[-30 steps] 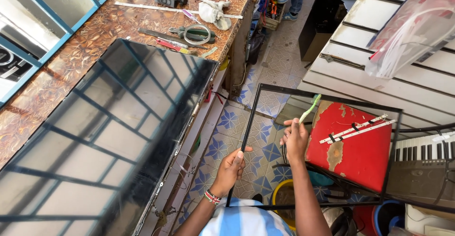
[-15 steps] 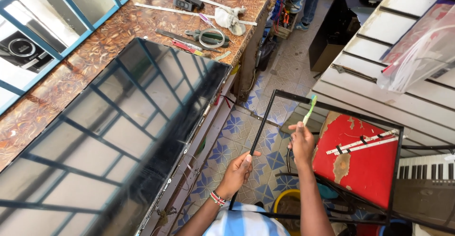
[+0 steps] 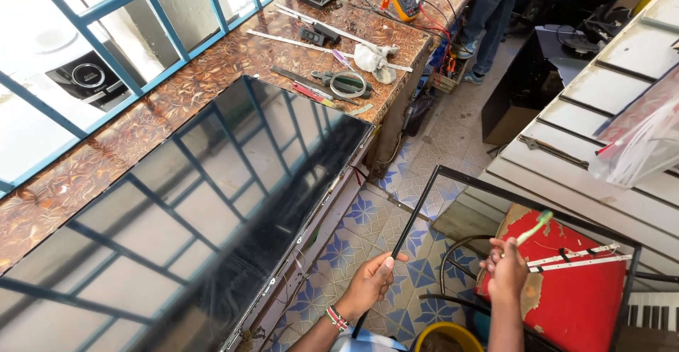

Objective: Cleaning the plastic bezel frame of a television using a toothbrush at a repair station.

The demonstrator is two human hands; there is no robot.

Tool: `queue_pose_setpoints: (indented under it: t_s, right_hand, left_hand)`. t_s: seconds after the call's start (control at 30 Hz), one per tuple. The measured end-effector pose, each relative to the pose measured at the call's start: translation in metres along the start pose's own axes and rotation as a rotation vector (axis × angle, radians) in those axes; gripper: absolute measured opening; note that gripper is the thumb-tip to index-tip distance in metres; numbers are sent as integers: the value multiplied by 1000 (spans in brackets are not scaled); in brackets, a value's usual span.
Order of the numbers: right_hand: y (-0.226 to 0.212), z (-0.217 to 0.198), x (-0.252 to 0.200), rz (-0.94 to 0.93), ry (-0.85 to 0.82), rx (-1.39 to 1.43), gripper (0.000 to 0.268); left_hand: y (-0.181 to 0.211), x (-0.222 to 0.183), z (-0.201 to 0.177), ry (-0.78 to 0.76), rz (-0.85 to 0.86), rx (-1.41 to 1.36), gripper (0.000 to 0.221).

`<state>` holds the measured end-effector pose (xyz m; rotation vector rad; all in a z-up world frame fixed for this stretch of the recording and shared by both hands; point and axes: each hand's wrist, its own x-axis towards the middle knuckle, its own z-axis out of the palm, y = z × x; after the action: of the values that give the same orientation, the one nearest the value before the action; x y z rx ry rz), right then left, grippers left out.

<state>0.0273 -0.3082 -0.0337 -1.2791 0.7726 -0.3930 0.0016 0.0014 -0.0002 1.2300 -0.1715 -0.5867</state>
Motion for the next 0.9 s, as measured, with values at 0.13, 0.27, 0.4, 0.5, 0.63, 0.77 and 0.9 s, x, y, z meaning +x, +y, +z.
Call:
queue_pose_setpoints:
  t_s: [0.13, 0.27, 0.4, 0.5, 0.63, 0.77, 0.9]
  right_hand:
    - [11, -16, 16, 53, 44, 163, 46]
    - [14, -11, 17, 87, 55, 204, 39]
    - [22, -13, 34, 94, -42, 258, 37]
    - [17, -10, 40, 101, -159, 304, 36]
    - [7, 0, 37, 169, -285, 360, 33]
    - [-8, 9, 20, 250, -387, 407, 29]
    - [-32, 17, -7, 327, -575, 521, 24]
  left_hand:
    - [1, -1, 3, -36, 13, -60, 45]
    - [9, -3, 5, -63, 19, -60, 48]
    - [2, 0, 4, -52, -14, -107, 45]
    - [4, -1, 5, -50, -39, -133, 47]
    - [5, -1, 5, -66, -17, -109, 43]
    - [9, -4, 7, -53, 2, -114, 45]
    - [7, -2, 6, -55, -21, -89, 43]
